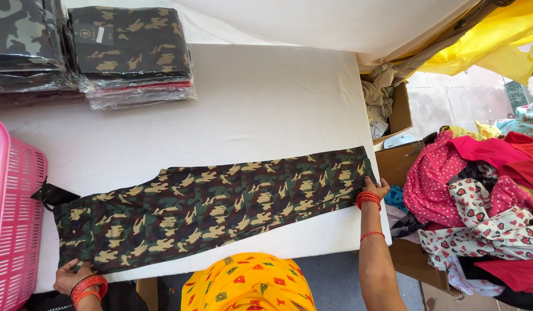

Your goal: The person folds camouflage-patterned pants on a white table, places them into clear plastic bags, and stacks the packaged items. The person repeats this process for multiple pairs of pants, handling each one individually.

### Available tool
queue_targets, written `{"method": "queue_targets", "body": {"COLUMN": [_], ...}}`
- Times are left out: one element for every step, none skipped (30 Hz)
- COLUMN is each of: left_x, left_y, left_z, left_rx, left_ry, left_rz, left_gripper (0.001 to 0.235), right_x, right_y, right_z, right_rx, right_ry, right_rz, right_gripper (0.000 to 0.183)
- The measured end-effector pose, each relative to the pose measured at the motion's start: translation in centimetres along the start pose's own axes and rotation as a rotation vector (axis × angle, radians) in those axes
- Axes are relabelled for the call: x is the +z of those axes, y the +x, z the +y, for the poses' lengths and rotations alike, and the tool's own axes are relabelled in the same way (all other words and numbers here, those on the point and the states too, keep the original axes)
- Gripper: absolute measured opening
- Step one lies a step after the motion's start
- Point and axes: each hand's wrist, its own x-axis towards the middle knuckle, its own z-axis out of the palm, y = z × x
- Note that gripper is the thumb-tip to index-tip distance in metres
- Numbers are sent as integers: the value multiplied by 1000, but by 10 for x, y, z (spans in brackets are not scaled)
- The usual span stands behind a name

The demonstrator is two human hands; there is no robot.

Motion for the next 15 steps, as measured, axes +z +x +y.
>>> {"method": "queue_targets", "body": {"left_x": [1,5,0,-6,-13,-18,-24,-29,-30,-31,-31,-29,-26,-24,-24], "left_y": [6,11,16,21,26,26,27,26,22,18,14,10,7,5,6], "left_z": [-3,-6,-10,-15,-20,-15,-11,-7,-14,-21,-28,-28,-28,-27,-29], "left_rx": [-71,-141,-139,-26,87,89,-16,-122,-123,-68,-13,-15,-64,-110,-110], "left_ry": [16,29,28,-38,-104,-101,-217,-333,-331,-296,-262,-260,-202,-143,-141], "left_rz": [28,55,54,37,20,19,-2,-23,-23,-67,-110,-108,-63,-19,-18], "left_gripper": [28,32,32,34,36,36,36,36,36,35,34,34,36,38,38], "right_x": [0,-1,-5,-9,-14,-22,-30,-39,-47,-53,-58,-63,-68,-73,-72], "right_y": [7,16,21,25,30,34,38,43,40,38,36,40,45,48,49], "right_z": [5,9,6,3,0,1,3,3,8,13,17,29,42,56,57], "right_rx": [7,12,12,-119,-250,-247,-280,-313,-312,-266,-218,-218,-221,-222,-220], "right_ry": [18,36,38,-22,-82,-83,-60,-36,-39,-151,-262,-264,-334,-402,-403], "right_rz": [-13,-23,-21,-48,-75,-74,-98,-123,-123,-70,-17,-19,35,91,89], "right_gripper": [64,64,64,63,61,61,59,56,56,52,48,48,47,45,45]}}
